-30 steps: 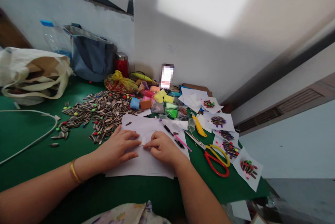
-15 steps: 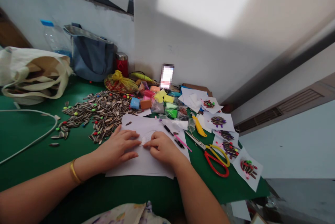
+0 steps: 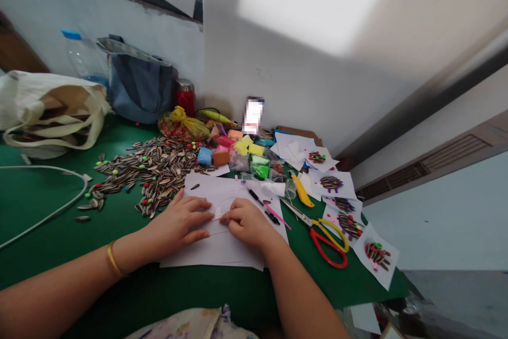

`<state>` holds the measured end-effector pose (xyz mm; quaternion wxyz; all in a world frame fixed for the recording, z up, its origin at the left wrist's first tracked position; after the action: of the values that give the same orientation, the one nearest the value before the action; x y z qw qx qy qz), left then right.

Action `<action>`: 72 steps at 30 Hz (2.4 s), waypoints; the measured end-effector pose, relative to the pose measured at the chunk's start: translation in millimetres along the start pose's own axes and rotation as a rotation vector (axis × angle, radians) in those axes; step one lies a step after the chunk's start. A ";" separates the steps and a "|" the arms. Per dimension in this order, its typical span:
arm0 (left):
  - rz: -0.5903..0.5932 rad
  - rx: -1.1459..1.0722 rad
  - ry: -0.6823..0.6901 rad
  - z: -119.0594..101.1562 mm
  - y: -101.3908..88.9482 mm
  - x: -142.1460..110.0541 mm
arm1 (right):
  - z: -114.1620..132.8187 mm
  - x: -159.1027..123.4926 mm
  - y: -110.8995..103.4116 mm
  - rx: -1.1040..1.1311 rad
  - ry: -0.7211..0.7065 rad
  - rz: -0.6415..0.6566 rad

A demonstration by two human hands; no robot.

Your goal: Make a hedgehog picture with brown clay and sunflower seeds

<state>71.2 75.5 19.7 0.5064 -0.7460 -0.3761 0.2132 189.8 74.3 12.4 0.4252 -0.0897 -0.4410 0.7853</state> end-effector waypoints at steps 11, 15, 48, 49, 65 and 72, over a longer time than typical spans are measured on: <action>0.000 -0.005 0.008 1.2 1.9 0.2 | -1.4 0.5 -2.7 0.043 0.016 -0.037; 0.000 -0.003 0.013 0.8 1.9 -0.2 | -0.5 -0.9 -2.9 0.026 -0.005 -0.028; 0.022 -0.002 0.009 1.5 3.9 0.3 | 0.4 -3.9 0.3 -0.056 -0.041 0.028; 0.023 -0.002 0.010 1.3 3.8 0.3 | 0.1 -3.9 -0.4 -0.048 -0.042 0.018; 0.010 0.009 0.020 1.6 4.0 0.6 | 15.8 1.9 5.7 -0.089 -0.088 0.002; 0.033 0.006 0.008 2.3 4.8 1.2 | 16.5 2.1 7.0 -0.069 -0.108 -0.016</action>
<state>72.1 76.9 14.4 0.5065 -0.7515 -0.3611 0.2197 175.8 63.9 17.4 0.4037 -0.0582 -0.4907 0.7700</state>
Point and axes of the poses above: each hand's wrist, its own x-axis towards the middle knuckle, its own y-axis out of the palm, z = x × y, the point moved 10 cm from there along x, towards the middle knuckle, and after that the axes turned 11 degrees about -y, right-handed, at the moved point
